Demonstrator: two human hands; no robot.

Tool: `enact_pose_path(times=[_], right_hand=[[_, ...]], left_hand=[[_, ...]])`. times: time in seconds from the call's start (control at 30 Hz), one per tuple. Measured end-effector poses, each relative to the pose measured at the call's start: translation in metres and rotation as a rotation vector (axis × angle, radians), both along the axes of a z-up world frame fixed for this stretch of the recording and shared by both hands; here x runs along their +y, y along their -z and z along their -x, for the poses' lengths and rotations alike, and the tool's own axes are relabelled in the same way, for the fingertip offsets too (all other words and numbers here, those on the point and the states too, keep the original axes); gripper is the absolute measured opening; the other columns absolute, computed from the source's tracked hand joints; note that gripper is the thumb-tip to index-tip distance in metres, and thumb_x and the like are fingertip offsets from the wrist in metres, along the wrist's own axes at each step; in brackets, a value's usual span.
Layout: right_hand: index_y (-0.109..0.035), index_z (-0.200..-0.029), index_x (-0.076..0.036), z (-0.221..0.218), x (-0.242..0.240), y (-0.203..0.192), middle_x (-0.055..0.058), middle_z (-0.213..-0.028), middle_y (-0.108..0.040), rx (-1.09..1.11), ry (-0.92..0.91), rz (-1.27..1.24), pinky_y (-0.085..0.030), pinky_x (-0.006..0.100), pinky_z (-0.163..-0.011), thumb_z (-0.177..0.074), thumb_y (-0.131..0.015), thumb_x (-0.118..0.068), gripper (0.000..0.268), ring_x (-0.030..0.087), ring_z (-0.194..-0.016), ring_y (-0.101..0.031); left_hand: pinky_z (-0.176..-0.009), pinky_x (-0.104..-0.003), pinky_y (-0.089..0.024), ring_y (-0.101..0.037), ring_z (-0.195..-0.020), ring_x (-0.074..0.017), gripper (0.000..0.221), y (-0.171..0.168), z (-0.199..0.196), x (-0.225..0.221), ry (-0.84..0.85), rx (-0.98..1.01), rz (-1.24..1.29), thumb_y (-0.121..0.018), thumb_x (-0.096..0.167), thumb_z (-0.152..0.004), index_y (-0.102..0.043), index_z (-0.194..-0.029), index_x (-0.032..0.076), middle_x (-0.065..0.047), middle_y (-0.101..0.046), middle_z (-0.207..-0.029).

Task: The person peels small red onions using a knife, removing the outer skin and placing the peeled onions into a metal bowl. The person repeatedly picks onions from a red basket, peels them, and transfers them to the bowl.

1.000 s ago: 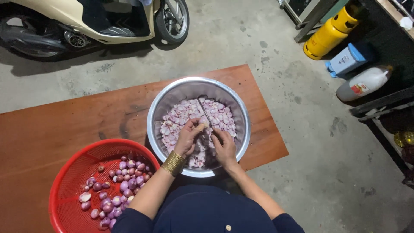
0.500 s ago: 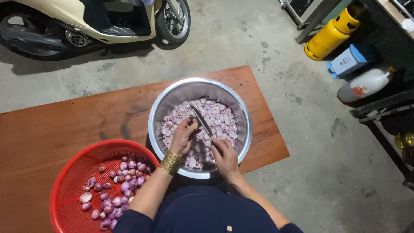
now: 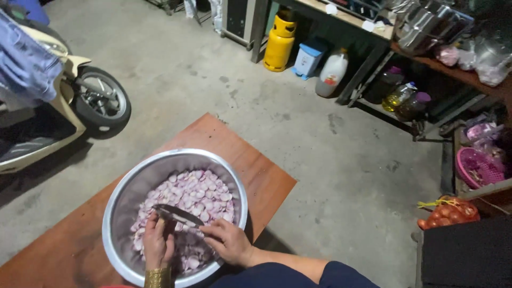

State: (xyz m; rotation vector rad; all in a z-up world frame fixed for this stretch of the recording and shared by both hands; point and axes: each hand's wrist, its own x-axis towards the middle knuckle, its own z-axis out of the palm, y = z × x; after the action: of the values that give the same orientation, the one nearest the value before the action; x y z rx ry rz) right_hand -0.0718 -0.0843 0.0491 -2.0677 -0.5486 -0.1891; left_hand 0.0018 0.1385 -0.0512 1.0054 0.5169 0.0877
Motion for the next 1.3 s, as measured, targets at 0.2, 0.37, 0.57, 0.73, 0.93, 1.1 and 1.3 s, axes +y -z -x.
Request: enact_pose_path(times=[0.2,0.37,0.57,0.73,0.93,1.1,1.3], right_hand=[[-0.068,-0.132,-0.018,-0.005,-0.001,0.015,0.011,-0.106,-0.063,-0.068,0.009,0.004,-0.055,0.037,-0.075,-0.103,-0.066,-0.021,0.029,0.027,-0.088,-0.065],[-0.069,-0.129,-0.014,-0.024,0.003,0.021,0.011,-0.102,-0.062,-0.048,0.025,0.049,-0.054,0.039,-0.069,-0.102,-0.064,-0.024,0.029,0.028,-0.082,-0.064],[-0.073,-0.115,-0.008,-0.045,0.002,0.039,0.016,-0.101,-0.071,-0.057,0.050,-0.032,-0.054,0.043,-0.089,-0.095,-0.068,-0.014,0.022,0.037,-0.096,-0.069],[-0.076,-0.121,-0.016,-0.030,0.000,0.014,0.010,-0.105,-0.072,0.016,0.060,-0.016,-0.058,0.039,-0.088,-0.094,-0.074,-0.022,0.028,0.032,-0.101,-0.072],[-0.075,-0.126,-0.023,-0.018,-0.001,0.003,0.005,-0.107,-0.073,0.040,0.057,0.063,-0.057,0.038,-0.090,-0.092,-0.075,-0.024,0.034,0.026,-0.102,-0.074],[-0.076,-0.125,-0.025,-0.011,0.001,-0.004,0.006,-0.101,-0.073,0.026,0.052,0.125,-0.059,0.039,-0.085,-0.091,-0.075,-0.023,0.034,0.029,-0.097,-0.075],[-0.075,-0.127,-0.031,-0.007,-0.007,0.020,0.000,-0.104,-0.072,0.006,0.061,0.175,-0.060,0.036,-0.085,-0.091,-0.074,-0.029,0.036,0.023,-0.099,-0.075]], left_hand=[[-0.089,-0.027,-0.045,-0.057,-0.104,-0.0111,0.043,-0.002,0.000,0.000,0.042,0.058,-0.019,-0.054,0.012,-0.099,-0.054,-0.142,0.017,0.000,-0.064,-0.123],[-0.086,-0.032,-0.053,-0.063,-0.094,-0.0196,0.033,-0.006,0.011,-0.018,0.049,-0.088,0.040,-0.062,0.004,-0.095,-0.058,-0.128,0.008,-0.009,-0.066,-0.111],[-0.079,-0.032,-0.054,-0.064,-0.088,-0.0190,0.027,0.003,0.008,-0.030,0.019,-0.161,-0.037,-0.069,0.010,-0.091,-0.065,-0.117,0.003,-0.010,-0.067,-0.100],[-0.077,-0.036,-0.062,-0.069,-0.089,-0.0234,0.034,0.000,0.007,-0.027,-0.135,-0.153,0.238,-0.070,0.007,-0.093,-0.061,-0.126,0.003,-0.010,-0.065,-0.103],[-0.072,-0.031,-0.063,-0.073,-0.086,-0.0204,0.030,-0.015,0.005,-0.030,-0.054,-0.199,0.294,-0.064,0.000,-0.093,-0.063,-0.122,0.009,-0.006,-0.072,-0.099],[-0.074,-0.034,-0.062,-0.072,-0.085,-0.0218,0.027,-0.004,0.000,-0.021,-0.102,-0.163,0.295,-0.063,0.002,-0.094,-0.065,-0.120,0.010,-0.010,-0.074,-0.100],[-0.074,-0.031,-0.062,-0.073,-0.084,-0.0175,0.029,-0.004,0.001,-0.012,-0.085,-0.168,0.243,-0.059,0.000,-0.092,-0.067,-0.117,0.011,-0.007,-0.075,-0.096]])
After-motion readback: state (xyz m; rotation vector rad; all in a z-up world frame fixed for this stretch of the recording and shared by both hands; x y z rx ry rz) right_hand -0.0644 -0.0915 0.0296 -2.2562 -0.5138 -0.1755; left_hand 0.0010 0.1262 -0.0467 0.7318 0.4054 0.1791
